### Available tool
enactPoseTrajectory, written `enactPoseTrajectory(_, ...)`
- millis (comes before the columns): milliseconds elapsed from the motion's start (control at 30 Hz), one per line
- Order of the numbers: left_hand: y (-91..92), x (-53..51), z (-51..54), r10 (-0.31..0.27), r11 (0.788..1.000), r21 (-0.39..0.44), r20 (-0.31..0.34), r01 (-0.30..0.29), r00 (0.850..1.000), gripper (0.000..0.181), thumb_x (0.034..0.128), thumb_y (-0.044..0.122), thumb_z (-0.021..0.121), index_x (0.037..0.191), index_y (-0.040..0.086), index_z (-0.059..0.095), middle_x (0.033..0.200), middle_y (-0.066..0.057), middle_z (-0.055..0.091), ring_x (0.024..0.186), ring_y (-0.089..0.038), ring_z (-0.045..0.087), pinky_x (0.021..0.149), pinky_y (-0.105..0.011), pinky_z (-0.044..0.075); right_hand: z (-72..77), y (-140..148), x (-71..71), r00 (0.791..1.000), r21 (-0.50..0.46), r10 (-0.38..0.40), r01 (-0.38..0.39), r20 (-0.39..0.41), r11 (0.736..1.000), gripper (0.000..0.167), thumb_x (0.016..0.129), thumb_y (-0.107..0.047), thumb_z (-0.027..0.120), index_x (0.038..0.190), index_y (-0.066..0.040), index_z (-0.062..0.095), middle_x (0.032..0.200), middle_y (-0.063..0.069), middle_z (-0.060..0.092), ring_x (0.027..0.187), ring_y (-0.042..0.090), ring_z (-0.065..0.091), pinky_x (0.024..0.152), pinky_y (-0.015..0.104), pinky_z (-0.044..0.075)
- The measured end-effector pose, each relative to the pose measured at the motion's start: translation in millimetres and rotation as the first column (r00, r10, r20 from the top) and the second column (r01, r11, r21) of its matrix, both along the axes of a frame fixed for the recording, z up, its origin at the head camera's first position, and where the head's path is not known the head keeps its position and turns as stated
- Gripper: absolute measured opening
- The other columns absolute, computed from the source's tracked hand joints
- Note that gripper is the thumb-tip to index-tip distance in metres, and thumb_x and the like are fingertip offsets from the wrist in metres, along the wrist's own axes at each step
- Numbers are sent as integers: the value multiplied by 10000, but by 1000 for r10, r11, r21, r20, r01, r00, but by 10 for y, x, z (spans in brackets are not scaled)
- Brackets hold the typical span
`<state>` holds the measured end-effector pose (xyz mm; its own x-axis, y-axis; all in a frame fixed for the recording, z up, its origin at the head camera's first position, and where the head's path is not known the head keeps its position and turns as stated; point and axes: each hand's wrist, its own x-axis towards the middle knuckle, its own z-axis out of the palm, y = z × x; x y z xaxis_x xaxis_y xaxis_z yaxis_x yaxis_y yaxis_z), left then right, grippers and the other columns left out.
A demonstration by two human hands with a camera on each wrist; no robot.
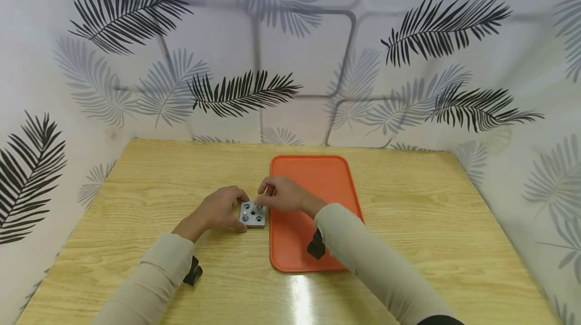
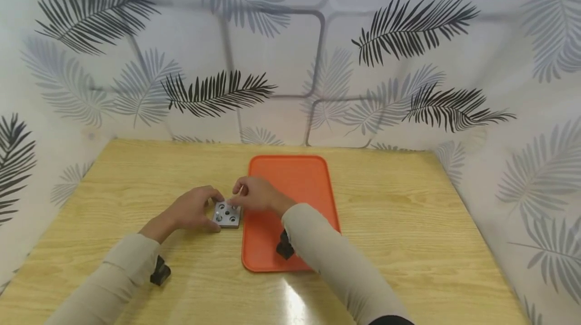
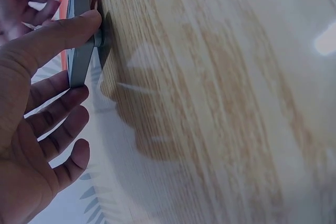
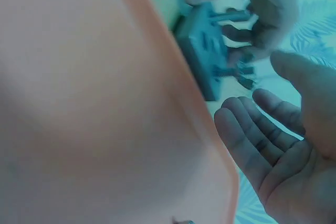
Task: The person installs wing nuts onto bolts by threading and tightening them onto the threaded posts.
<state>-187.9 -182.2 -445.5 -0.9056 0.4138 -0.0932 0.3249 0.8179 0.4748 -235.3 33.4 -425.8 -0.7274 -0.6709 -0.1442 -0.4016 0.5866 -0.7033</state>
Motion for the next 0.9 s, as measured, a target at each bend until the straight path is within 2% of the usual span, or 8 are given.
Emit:
enactPoseTrajectory(100, 11, 4, 13, 2, 1000, 1, 4, -2, 1000, 572, 670, 295, 926, 1133, 69, 678, 1102, -64, 661, 998, -225, 609, 908, -453, 520, 48, 35, -40, 1000, -10, 19, -19, -23, 1000, 238, 1022, -193, 562, 1175, -45, 668, 1025, 115, 713, 879, 215, 676, 730, 245, 529)
enactPoseTrajectory(167, 18, 3, 18, 3, 1000, -3, 3, -3, 1000, 569, 668, 292, 926, 1129, 68, 679, 1091, -61, 662, 988, -221, 607, 906, -451, 520, 62, 45, -68, 997, -3, 67, -67, -47, 998, 238, 1027, -132, 540, 1191, -30, 678, 1069, 127, 725, 925, 240, 696, 756, 248, 545)
enactPoseTrajectory(233, 21, 3, 20, 7, 1000, -7, 6, -6, 1000, 567, 668, 290, 927, 1126, 67, 680, 1084, -58, 661, 981, -215, 604, 903, -448, 520, 64, 44, -83, 991, 21, 122, -121, -60, 992, 232, 1016, -87, 546, 1192, -39, 689, 1092, 119, 734, 957, 227, 705, 794, 239, 555)
enactPoseTrajectory(333, 22, -1, 9, 5, 1000, -13, 6, -5, 1000, 571, 666, 293, 929, 1126, 64, 682, 1078, -56, 662, 972, -208, 604, 898, -443, 523, 64, 36, -84, 985, 39, 171, -170, -28, 985, 238, 992, -58, 575, 1200, -58, 691, 1078, 104, 733, 958, 200, 702, 827, 245, 559)
enactPoseTrajectory(500, 15, 1, 2, 3, 1000, -8, -2, -3, 1000, 574, 669, 291, 926, 1133, 61, 679, 1087, -59, 662, 982, -212, 608, 905, -446, 525, 45, 12, -65, 988, 49, 153, -154, 28, 987, 267, 975, -56, 603, 1232, -78, 674, 1034, 87, 713, 929, 174, 684, 822, 259, 556)
enactPoseTrajectory(767, 13, 6, 2, 3, 1000, -6, -2, -3, 1000, 565, 670, 290, 924, 1127, 65, 680, 1078, -55, 661, 965, -203, 599, 886, -433, 523, -7, -40, -24, 989, 76, 134, -129, -62, 989, 95, 939, -112, 682, 1025, -85, 710, 890, 56, 703, 775, 75, 594, 700, 179, 488)
enactPoseTrajectory(900, 10, 7, 7, 2, 1000, -15, -8, -2, 1000, 570, 673, 296, 922, 1133, 64, 677, 1083, -54, 660, 969, -204, 599, 888, -435, 523, -8, -41, -14, 986, 100, 147, -138, -81, 985, 135, 942, -123, 668, 1074, -95, 681, 925, 57, 703, 819, 102, 620, 736, 205, 504)
